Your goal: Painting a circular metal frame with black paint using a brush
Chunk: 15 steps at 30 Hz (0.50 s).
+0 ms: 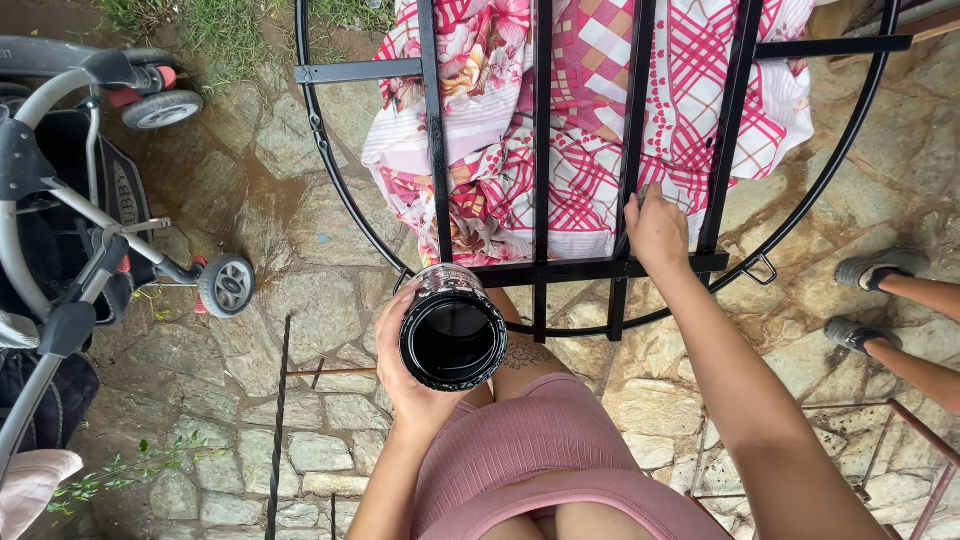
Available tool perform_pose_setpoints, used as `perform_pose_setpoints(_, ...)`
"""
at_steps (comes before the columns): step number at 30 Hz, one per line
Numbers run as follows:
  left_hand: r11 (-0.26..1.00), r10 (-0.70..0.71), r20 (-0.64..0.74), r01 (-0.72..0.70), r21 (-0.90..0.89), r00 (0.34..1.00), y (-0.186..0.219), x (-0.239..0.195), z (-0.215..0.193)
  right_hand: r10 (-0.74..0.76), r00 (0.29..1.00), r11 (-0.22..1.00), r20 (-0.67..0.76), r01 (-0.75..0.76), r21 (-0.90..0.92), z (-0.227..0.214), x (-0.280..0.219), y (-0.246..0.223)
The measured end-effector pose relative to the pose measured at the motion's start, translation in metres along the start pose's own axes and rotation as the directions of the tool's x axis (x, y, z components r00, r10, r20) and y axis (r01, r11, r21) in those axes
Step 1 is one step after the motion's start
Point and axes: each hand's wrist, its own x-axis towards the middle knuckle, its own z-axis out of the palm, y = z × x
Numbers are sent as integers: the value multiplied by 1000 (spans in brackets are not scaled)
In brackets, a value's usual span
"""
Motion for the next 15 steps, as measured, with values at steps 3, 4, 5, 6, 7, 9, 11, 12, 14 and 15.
perform_pose_setpoints(3,1000,15,-1,-15,0,1000,1,1,2,34,999,970,34,-42,241,4,-4,-18)
perform_pose_setpoints(4,1000,17,1,-17,0,1000,2,1,2,36,999,969,34,-43,243,10,-2,-10)
perform_pose_setpoints(5,1000,15,3,-15,-5,1000,4,1,2,23,999,984,49,-31,178,15,1,-1)
perform_pose_setpoints(6,1000,13,4,-13,-11,1000,5,1,1,10,998,994,66,-17,112,21,3,7)
perform_pose_setpoints(7,1000,14,2,-14,-10,1000,4,0,1,8,998,994,65,-15,111,14,-1,7)
perform_pose_setpoints(9,1000,15,-2,-15,-8,1000,3,-1,0,-93,995,994,28,94,-53,2,-11,8)
perform_pose_setpoints(11,1000,17,1,-17,-12,1000,5,-1,-1,-130,992,986,4,129,-104,-6,-14,11)
perform_pose_setpoints(12,1000,21,6,-21,-19,1000,6,0,-1,-165,986,975,-20,160,-155,-11,-15,12)
perform_pose_setpoints(14,999,24,8,-24,-24,1000,5,-1,0,-102,995,994,-15,101,-36,-23,-17,-5)
perform_pose_setpoints(15,999,26,13,-26,-27,1000,4,-2,0,-37,999,996,-2,37,85,-29,-19,-13)
